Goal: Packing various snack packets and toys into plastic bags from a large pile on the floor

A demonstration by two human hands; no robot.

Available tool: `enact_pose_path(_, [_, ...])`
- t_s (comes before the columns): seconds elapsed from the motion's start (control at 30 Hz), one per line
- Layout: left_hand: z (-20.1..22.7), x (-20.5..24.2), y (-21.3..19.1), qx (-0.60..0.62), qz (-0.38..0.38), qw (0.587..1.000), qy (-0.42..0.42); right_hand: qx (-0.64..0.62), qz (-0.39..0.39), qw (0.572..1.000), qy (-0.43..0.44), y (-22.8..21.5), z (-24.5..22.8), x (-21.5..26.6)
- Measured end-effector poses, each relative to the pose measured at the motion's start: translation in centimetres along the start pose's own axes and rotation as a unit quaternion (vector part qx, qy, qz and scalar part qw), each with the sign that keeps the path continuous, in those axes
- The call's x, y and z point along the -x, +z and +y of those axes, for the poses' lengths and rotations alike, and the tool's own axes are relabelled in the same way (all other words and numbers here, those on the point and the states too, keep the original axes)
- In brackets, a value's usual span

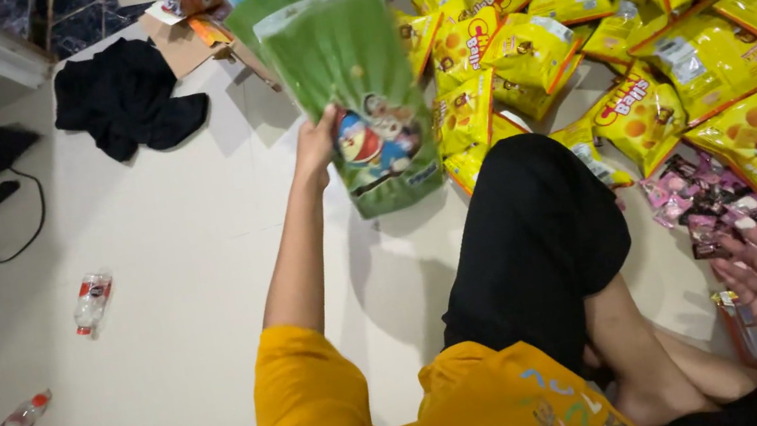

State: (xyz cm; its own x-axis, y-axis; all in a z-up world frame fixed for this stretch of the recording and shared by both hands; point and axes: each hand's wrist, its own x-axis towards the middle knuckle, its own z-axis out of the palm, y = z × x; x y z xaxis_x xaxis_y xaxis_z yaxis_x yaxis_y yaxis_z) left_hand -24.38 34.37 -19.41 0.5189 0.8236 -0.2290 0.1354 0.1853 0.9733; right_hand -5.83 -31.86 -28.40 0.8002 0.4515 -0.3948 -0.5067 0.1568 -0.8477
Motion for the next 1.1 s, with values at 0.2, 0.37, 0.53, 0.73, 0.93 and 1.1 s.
enact_pose_path(0.2, [-5.5, -3.2, -2.3, 0.042, 0.056, 0.996, 0.055, 0.017, 0.000, 1.000, 0.002, -3.3, 0.9, 0.7])
enact_pose_path(0.37, [-3.0, 0.5, -2.3, -0.073, 0.127, 0.987, 0.061, 0.002, 0.028, 0.999, -0.026, -7.1, 3.2, 1.2])
enact_pose_path(0.53, [-3.8, 2.6, -3.1, -0.052, 0.157, 0.973, 0.161, -0.039, 0.042, 0.998, -0.027, -7.1, 4.0, 1.2])
enact_pose_path(0.73, [-1.2, 11.1, 3.6, -0.099, 0.237, 0.889, 0.379, -0.040, 0.173, 0.982, -0.060, -4.4, 0.2, 5.2])
enact_pose_path(0.93, [0.9, 20.1, 15.9, -0.185, 0.005, 0.865, 0.467, -0.083, 0.365, 0.887, -0.269, -7.6, -3.9, 11.9])
enact_pose_path(1.1, [-0.6, 24.4, 24.8, -0.209, -0.138, 0.818, 0.518, 0.003, 0.589, 0.718, -0.372, -18.3, 1.3, 20.7])
